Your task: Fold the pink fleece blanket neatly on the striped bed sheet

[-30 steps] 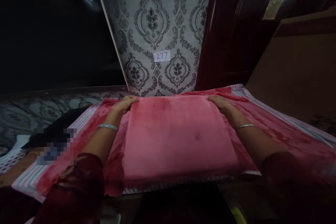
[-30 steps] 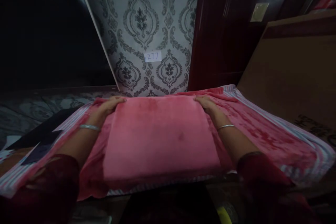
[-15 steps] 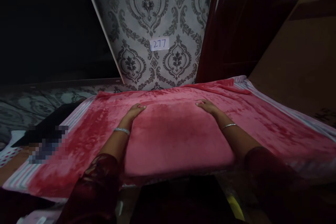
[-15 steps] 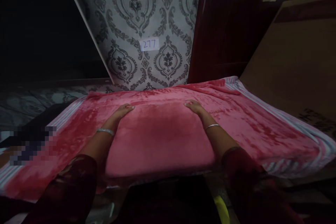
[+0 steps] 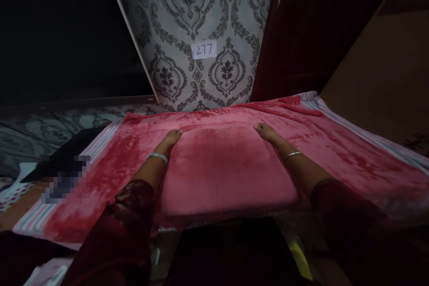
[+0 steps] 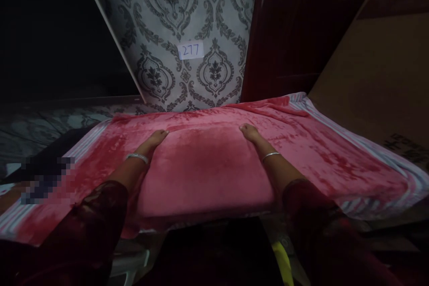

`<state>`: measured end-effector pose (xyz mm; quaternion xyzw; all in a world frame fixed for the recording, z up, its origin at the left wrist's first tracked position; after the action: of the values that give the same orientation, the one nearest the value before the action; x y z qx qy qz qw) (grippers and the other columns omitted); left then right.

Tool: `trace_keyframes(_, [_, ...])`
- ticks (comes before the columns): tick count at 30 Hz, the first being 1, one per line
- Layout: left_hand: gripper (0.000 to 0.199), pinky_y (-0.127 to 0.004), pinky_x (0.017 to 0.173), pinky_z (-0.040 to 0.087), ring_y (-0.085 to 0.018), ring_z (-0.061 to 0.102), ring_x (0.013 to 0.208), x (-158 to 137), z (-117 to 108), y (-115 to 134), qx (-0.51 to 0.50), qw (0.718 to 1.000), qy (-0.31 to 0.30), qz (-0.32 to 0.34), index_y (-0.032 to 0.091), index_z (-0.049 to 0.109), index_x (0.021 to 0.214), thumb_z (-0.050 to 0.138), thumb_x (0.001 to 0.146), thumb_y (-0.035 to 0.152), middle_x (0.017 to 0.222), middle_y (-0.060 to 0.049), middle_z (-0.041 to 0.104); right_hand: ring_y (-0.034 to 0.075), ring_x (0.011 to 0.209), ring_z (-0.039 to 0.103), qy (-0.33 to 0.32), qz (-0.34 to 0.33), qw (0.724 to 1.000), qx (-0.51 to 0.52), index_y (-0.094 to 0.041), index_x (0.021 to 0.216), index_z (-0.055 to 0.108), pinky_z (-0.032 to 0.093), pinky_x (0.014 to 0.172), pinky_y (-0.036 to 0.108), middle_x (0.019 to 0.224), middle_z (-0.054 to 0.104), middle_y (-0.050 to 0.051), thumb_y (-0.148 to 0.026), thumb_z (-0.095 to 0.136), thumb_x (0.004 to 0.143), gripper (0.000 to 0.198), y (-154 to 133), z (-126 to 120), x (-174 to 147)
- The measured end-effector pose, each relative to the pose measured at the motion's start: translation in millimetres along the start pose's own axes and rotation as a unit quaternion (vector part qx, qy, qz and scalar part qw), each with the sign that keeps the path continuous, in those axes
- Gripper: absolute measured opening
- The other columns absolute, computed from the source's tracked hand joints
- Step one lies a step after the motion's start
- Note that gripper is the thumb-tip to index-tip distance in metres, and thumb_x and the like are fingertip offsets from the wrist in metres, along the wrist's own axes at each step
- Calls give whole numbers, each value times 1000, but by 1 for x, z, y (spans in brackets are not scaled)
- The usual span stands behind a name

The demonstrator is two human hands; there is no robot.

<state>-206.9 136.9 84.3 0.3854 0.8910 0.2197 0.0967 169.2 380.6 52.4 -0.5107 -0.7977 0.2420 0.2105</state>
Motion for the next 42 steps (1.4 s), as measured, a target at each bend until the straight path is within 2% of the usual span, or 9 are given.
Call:
trace_keyframes(3, [35, -38, 94, 50, -32, 67, 116, -2, -12, 24, 51, 999, 15, -12, 10, 72, 107, 48, 95, 32, 117, -22, 74, 32, 120, 60, 22, -24, 998, -58, -10, 125, 68, 45, 100, 41, 129, 67, 22, -33, 49, 95, 43, -42, -11, -8])
trace_keyframes(5, [38, -39, 100, 47, -31, 62, 126, -5, -10, 51, 76, 997, 26, 6, 14, 68, 122, 47, 96, 30, 132, -21, 68, 33, 135, 50, 38, -113, 986, -115, -11, 144, 57, 39, 109, 45, 147, 56, 21, -30, 42, 97, 52, -94, -4, -26])
trace_keyframes(8, [37, -38, 105, 43, -26, 62, 127, -17, 13, 96, 99, 993, 16, 64, 21, 69, 124, 46, 98, 33, 135, -14, 69, 30, 144, 42, -9, -243, 958, -153, -12, 152, 48, 31, 118, 48, 157, 47, 18, -21, 35, 97, 57, -169, 37, -67])
trace_keyframes(11, [38, -43, 112, 39, -26, 64, 123, -38, 42, 121, 124, 987, 13, 105, 21, 71, 120, 41, 100, 30, 129, -14, 72, 29, 148, 37, -34, -277, 945, -168, -11, 155, 44, 24, 121, 50, 160, 43, 16, -20, 32, 99, 58, -200, 77, -100])
trace_keyframes(16, [46, -49, 113, 36, -31, 64, 123, -60, 62, 116, 160, 976, 31, 141, 14, 71, 122, 33, 101, 29, 125, -19, 72, 28, 150, 33, -63, -267, 942, -195, -12, 155, 43, 20, 123, 50, 162, 40, 15, -33, 36, 103, 56, -174, 95, -100])
trace_keyframes(26, [49, -49, 108, 40, -32, 65, 119, -50, 67, 111, 170, 971, 27, 166, 17, 72, 119, 29, 102, 33, 126, -17, 72, 31, 146, 37, 5, -86, 971, -221, -13, 145, 54, 26, 118, 57, 155, 49, 18, -44, 27, 108, 55, -58, 26, -50])
trace_keyframes(33, [56, -61, 118, 27, -37, 59, 129, -28, 45, 67, 178, 977, 0, 116, 15, 72, 123, 28, 103, 43, 134, -20, 68, 31, 148, 32, 3, -73, 975, -208, -15, 145, 53, 30, 115, 58, 157, 46, 17, -46, 26, 107, 56, -51, 28, -50])
trace_keyframes(39, [54, -52, 105, 47, -35, 60, 130, -20, 21, 28, 143, 986, -18, 79, 18, 71, 124, 27, 102, 39, 140, -18, 64, 31, 148, 33, 5, -67, 976, -208, -12, 144, 53, 30, 115, 59, 158, 46, 18, -42, 27, 107, 54, -52, 29, -53])
trace_keyframes(42, [48, -56, 106, 45, -36, 62, 126, -22, 10, 22, 143, 988, -5, 61, 16, 71, 121, 33, 101, 37, 134, -20, 67, 30, 148, 34, -5, -64, 976, -210, -12, 144, 53, 29, 115, 60, 157, 47, 18, -41, 28, 106, 54, -54, 26, -53])
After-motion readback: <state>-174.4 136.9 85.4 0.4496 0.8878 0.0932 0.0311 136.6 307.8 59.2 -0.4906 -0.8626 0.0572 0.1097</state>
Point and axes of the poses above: each hand's wrist, its own x-axis towards the middle knuckle, its own z-axis out of the palm, y = z × x, the point moved 7 cm from there along x, towards the middle knuckle
